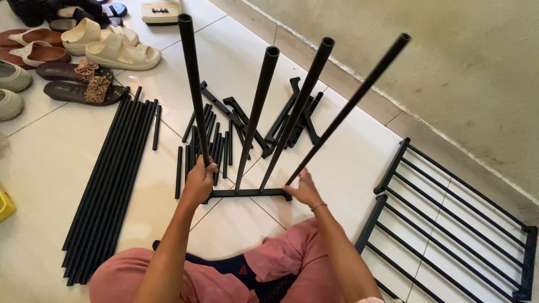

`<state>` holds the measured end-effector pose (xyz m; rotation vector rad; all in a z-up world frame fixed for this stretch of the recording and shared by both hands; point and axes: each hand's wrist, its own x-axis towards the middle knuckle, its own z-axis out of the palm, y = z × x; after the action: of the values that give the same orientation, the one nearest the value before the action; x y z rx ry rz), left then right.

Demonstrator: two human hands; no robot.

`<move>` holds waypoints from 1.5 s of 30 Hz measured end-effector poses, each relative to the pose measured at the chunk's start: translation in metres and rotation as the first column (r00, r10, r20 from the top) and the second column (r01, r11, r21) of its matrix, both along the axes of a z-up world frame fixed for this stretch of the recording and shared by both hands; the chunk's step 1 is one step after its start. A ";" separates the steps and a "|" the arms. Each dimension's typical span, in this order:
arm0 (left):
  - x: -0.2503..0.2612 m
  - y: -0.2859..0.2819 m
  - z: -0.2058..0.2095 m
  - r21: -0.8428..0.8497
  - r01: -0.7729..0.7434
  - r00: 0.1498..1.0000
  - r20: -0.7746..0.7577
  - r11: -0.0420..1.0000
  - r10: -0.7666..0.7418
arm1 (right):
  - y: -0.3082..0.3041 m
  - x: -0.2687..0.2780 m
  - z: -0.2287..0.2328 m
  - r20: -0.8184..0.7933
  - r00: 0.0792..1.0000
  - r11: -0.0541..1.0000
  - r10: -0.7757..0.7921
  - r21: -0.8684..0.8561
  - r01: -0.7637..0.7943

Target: The person assembles a black metal frame by inserting vertical rods into a base and attaching horizontal crossbars. They repeat this process to build multiple identical frame sections on the floor.

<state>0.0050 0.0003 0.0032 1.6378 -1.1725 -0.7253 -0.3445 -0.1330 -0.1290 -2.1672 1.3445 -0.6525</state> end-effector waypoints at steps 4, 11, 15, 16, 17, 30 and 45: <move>-0.001 0.001 0.003 0.049 -0.006 1.000 0.005 0.999 0.005 | 0.013 0.004 0.104 0.147 0.986 0.989 -0.080 0.134 0.061; -0.001 0.001 0.001 -0.027 0.006 1.000 -0.007 1.000 -0.006 | 0.044 0.025 0.245 0.430 0.903 0.907 -0.002 -0.380 0.183; 0.000 0.001 0.004 0.007 0.010 0.999 -0.046 1.000 -0.010 | 0.054 0.034 0.302 0.377 0.924 0.537 0.057 -0.792 0.290; 0.000 0.002 0.004 -0.009 0.013 0.999 -0.046 1.000 -0.014 | 0.055 0.033 0.319 0.317 0.948 0.416 0.036 -0.867 0.275; 0.001 0.002 0.003 -0.013 0.009 0.999 -0.032 1.000 -0.009 | 0.053 0.032 0.338 0.282 0.959 0.356 0.014 -0.898 0.259; 0.003 0.001 -0.028 -0.246 0.011 0.995 0.099 0.969 0.014 | 0.099 0.132 0.457 -0.139 0.960 0.340 0.241 -0.915 -0.218; 0.017 0.016 0.049 -0.103 0.144 0.986 -0.067 0.984 -0.151 | 0.117 0.180 0.459 -0.086 0.925 0.502 0.370 -0.819 -0.277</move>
<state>0.0219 0.0168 0.0517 1.4422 -1.2657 -0.8029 -0.1648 -0.0160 0.3296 -2.9374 0.5147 -1.4227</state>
